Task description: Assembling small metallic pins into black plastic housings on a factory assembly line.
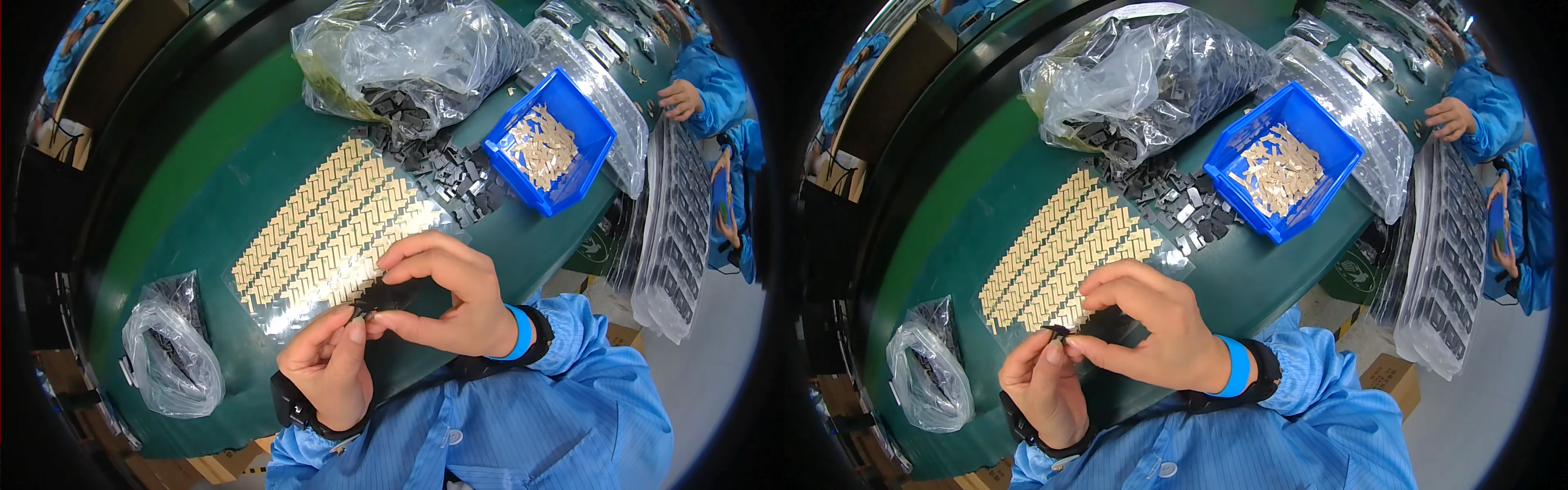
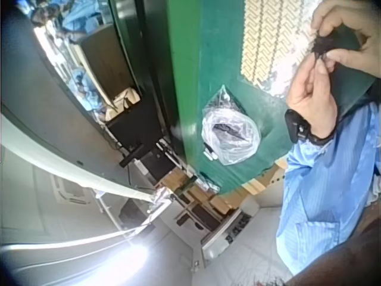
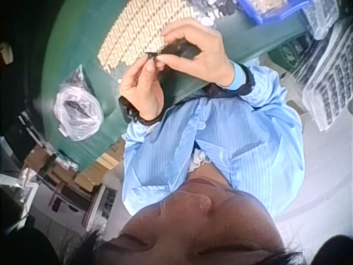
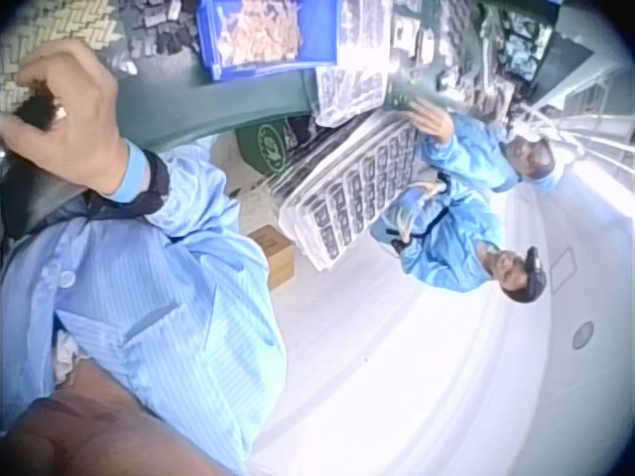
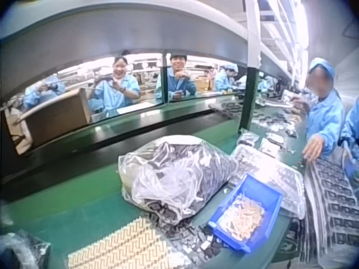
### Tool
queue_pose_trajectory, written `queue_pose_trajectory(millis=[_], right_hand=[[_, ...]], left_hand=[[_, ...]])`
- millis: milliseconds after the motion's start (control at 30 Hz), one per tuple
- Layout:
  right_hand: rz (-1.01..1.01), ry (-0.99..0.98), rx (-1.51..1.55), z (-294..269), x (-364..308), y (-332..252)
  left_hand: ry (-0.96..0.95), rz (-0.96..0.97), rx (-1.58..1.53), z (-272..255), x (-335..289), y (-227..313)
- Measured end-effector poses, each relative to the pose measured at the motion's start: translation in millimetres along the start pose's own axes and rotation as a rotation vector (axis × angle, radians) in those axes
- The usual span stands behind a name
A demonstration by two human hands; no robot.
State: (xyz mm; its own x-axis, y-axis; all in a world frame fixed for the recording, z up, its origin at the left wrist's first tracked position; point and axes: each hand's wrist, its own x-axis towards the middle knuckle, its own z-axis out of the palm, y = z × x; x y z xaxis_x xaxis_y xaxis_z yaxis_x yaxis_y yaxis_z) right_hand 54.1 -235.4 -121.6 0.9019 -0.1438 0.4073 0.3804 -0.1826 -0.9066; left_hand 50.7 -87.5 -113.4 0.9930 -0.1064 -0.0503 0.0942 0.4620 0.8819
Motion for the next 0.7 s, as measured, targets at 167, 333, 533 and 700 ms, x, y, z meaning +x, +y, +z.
queue_pose_trajectory(millis=[167,333,533,700], right_hand=[[0.081,-0.148,0.203,0.5,1.8,1.2],[0.199,-0.213,0.459,0.9,-1.0,3.4],[0.601,-0.312,1.062,-4.4,-2.8,5.6],[0.713,-0.416,1.047,-7.3,0.2,1.1]], left_hand=[[-0.034,0.052,0.151,-3.8,-1.5,-1.7],[-0.077,-0.013,0.133,2.2,-1.3,1.1],[-0.148,-0.087,0.046,-3.1,-2.4,0.6],[-0.186,-0.049,0.137,-7.1,-3.4,6.3]])
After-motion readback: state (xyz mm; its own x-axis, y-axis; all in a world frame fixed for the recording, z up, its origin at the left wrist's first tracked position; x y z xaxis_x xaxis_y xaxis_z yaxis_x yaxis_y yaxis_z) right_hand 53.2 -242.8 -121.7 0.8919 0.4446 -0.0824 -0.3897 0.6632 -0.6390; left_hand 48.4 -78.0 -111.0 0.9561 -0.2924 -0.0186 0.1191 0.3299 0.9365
